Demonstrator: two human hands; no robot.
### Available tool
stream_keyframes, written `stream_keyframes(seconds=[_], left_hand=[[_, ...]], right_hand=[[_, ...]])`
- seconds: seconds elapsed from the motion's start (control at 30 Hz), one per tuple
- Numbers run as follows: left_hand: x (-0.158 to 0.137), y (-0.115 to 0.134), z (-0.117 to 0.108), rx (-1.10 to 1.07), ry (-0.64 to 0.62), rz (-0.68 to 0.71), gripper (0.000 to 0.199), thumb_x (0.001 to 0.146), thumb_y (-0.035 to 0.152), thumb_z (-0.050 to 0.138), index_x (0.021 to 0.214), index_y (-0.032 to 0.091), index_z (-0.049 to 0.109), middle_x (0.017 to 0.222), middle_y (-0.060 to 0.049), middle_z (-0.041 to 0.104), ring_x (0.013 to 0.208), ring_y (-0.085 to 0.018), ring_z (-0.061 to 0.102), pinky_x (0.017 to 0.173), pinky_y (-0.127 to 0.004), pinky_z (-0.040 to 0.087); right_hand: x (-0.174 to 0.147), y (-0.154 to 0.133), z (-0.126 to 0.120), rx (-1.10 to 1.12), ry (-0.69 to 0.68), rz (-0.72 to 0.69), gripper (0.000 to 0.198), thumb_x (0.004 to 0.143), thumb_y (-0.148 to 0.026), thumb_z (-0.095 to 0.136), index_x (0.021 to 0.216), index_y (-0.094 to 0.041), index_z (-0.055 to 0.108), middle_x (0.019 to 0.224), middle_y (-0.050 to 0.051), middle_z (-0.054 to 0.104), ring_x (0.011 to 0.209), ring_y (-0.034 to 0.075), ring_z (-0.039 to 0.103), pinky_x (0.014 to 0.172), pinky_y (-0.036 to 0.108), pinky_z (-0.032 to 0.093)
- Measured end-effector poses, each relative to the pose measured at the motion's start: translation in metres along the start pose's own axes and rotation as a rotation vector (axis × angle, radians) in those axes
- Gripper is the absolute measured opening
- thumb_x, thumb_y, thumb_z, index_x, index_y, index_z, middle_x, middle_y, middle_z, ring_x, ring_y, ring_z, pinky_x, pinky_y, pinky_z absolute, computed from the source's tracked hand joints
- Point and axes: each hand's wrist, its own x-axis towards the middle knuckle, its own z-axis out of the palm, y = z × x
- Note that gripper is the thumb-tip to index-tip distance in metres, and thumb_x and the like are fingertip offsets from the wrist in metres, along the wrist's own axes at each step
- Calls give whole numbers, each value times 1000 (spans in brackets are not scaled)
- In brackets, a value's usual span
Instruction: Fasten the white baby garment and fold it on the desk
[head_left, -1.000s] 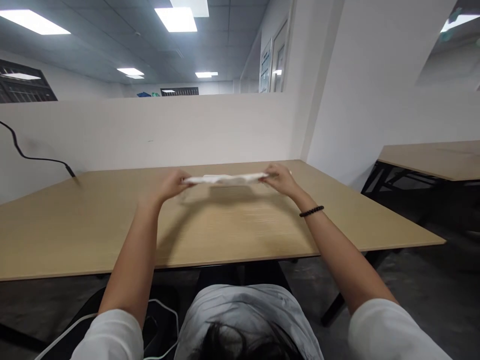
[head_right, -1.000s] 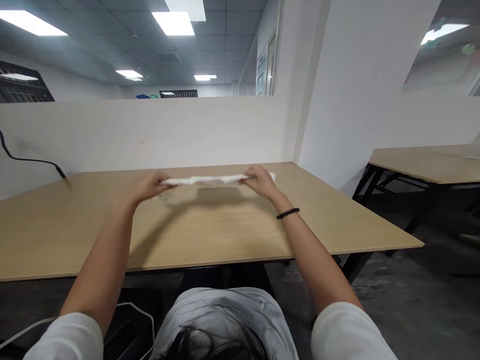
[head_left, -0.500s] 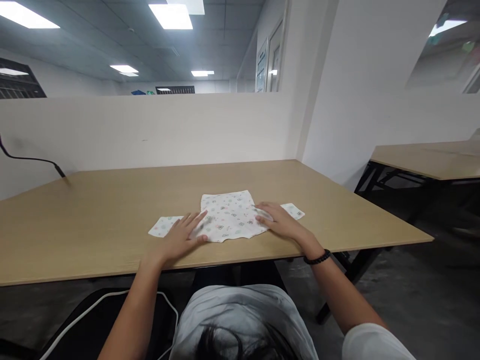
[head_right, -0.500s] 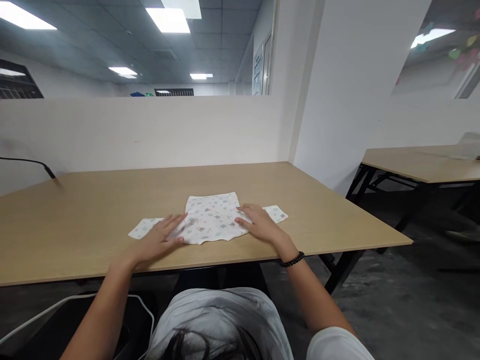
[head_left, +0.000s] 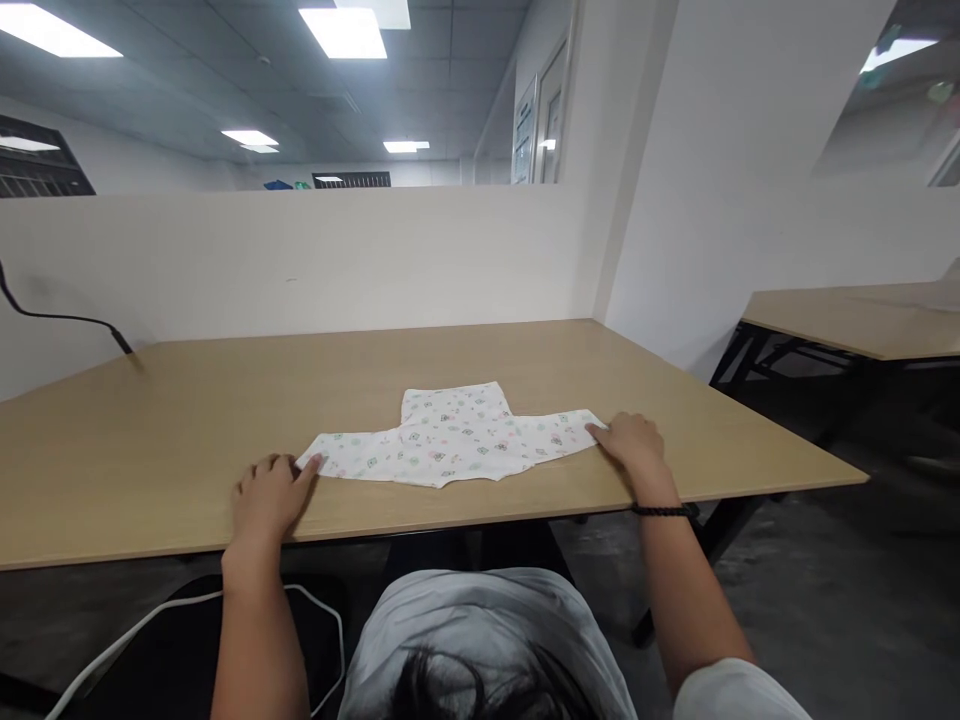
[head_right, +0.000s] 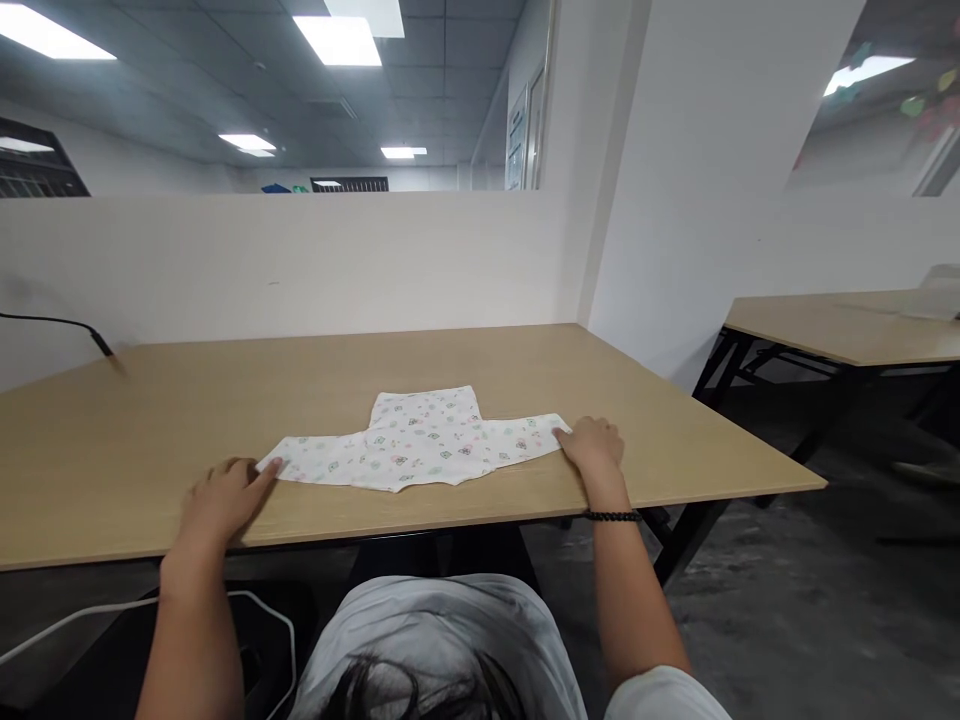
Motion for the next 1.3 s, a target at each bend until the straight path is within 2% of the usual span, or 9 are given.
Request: stream_keyframes(seconds=[0.13,0.3,0.47,0.63,0.77,0.93,1.03,1.13,1.3], left_hand=[[2,-1,0,-41,-20,33,46,92,49,36,104,14,64,115,-23,67,112,-41,61,90,-50,48],[0,4,13,-316,64,77,33,88,41,43,108,17,57,107,-17,70,103,-36,66,87,-46,51],[6,-1,32,-752,126,33,62,78,41,59,131,15,41,106,-11,66,99,-28,67,88,-42,54],[5,-3,35,-925,102,3,80,72,42,67,141,14,35,94,-2,60,92,-22,67,88,-39,54],[-1,2,31,-1032,105,7,82,72,40,70,142,16,34,93,0,58,88,-18,66,88,-35,54],[1,9,27,-926,76,-14,73,75,42,68,138,17,40,106,-8,60,97,-23,67,84,-38,56],[6,12,23,-833,58,-9,66,78,37,63,137,16,41,109,-12,62,101,-27,67,83,-40,56],[11,19,14,-781,100,7,59,81,30,59,135,16,42,109,-13,63,97,-26,68,80,-37,56],[12,44,-12,-766,277,15,55,81,29,61,133,19,45,108,-8,61,82,-19,69,71,-29,55]], right_hand=[[10,10,5,-28,-67,33,36,91,-39,54,104,-10,71,111,26,69,103,39,66,80,44,49],[5,-24,-8,228,218,-60,27,94,-32,46,105,-13,62,96,20,70,89,32,67,71,37,46],[-17,-102,-31,518,328,-417,26,93,-34,49,113,-19,54,81,7,66,73,25,63,65,32,43],[-53,-152,-38,678,61,-771,42,91,-46,59,124,-23,47,92,6,70,78,23,66,69,32,47],[-51,-139,-33,830,18,-678,45,93,-55,54,125,-23,47,95,7,72,83,23,68,74,34,51],[-23,-92,-19,813,24,-555,40,94,-50,53,120,-20,53,103,11,72,94,25,68,83,39,53],[-24,-75,-4,669,-157,-674,43,90,-49,59,122,-21,59,125,13,67,114,28,63,99,44,49],[-43,-74,12,508,-334,-839,60,85,-56,65,135,-24,57,147,12,52,137,33,46,115,50,35],[-75,-80,28,492,-254,-888,78,88,-61,61,154,-26,37,161,12,31,150,35,21,120,59,19]])
